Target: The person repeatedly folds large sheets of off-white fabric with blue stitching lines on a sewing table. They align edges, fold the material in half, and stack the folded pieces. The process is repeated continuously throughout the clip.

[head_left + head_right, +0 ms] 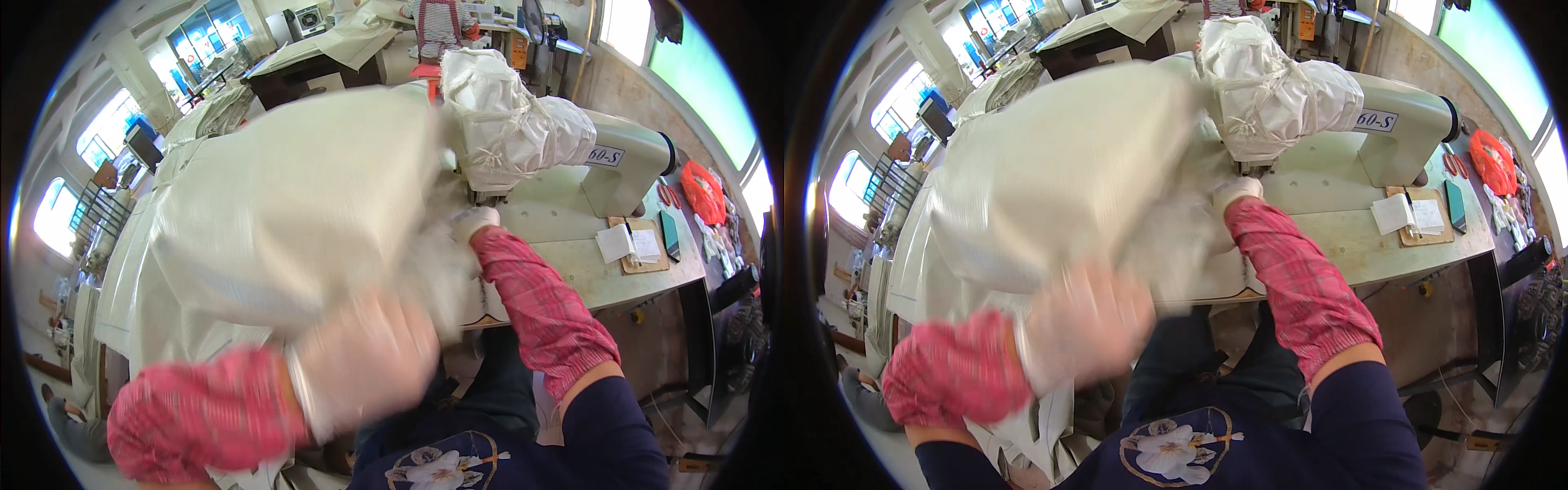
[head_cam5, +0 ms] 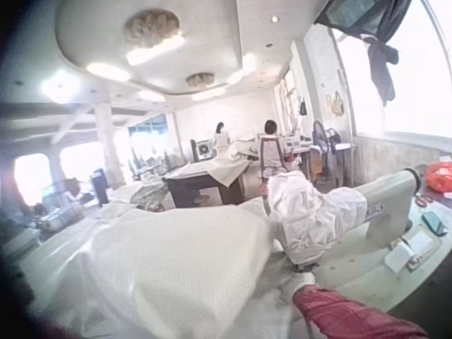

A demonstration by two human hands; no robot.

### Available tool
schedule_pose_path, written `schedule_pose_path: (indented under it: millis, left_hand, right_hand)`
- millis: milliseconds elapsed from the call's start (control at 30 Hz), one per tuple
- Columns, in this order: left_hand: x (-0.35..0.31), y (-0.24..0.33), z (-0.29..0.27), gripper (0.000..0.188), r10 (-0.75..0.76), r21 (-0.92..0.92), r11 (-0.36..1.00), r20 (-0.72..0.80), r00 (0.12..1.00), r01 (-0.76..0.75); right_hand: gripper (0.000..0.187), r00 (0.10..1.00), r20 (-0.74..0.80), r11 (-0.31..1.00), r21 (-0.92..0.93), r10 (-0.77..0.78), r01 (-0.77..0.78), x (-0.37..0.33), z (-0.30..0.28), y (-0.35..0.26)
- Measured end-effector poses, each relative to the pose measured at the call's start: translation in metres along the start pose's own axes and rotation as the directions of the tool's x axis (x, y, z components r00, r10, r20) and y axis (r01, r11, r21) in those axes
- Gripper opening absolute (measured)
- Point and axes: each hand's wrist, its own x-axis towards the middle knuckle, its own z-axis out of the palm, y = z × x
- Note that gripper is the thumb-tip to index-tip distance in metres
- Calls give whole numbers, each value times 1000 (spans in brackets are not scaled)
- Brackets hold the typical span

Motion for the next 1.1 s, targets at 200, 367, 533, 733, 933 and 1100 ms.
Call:
schedule_pose_path:
  millis: [200,367,533,733,933,1100]
  left_hand:
    - [6,93,-44,16,458,-676,701,182,870,-228]
    - [116,46,32,35,284,-618,683,-265,921,-388]
    - [55,7,147,62,498,-253,853,128,858,-457]
    - [-3,18,190,61,214,-388,918,295,931,-88]
    - [17,16,169,66,199,-279,959,578,791,-37]
    - [2,24,186,58,275,-102,960,161,948,-261]
  right_hand:
    - [47,713,-486,828,-507,-505,241,-102,68,-63]
    - [47,511,-405,464,216,-758,859,-228,165,-73]
    - [47,495,-403,-134,860,-769,492,-282,166,-38]
    - [24,973,-79,-278,960,-218,15,-301,107,5]
    - [51,993,7,-554,829,-114,-70,-250,131,-32]
    - [31,974,-150,-99,981,171,169,-230,140,-55]
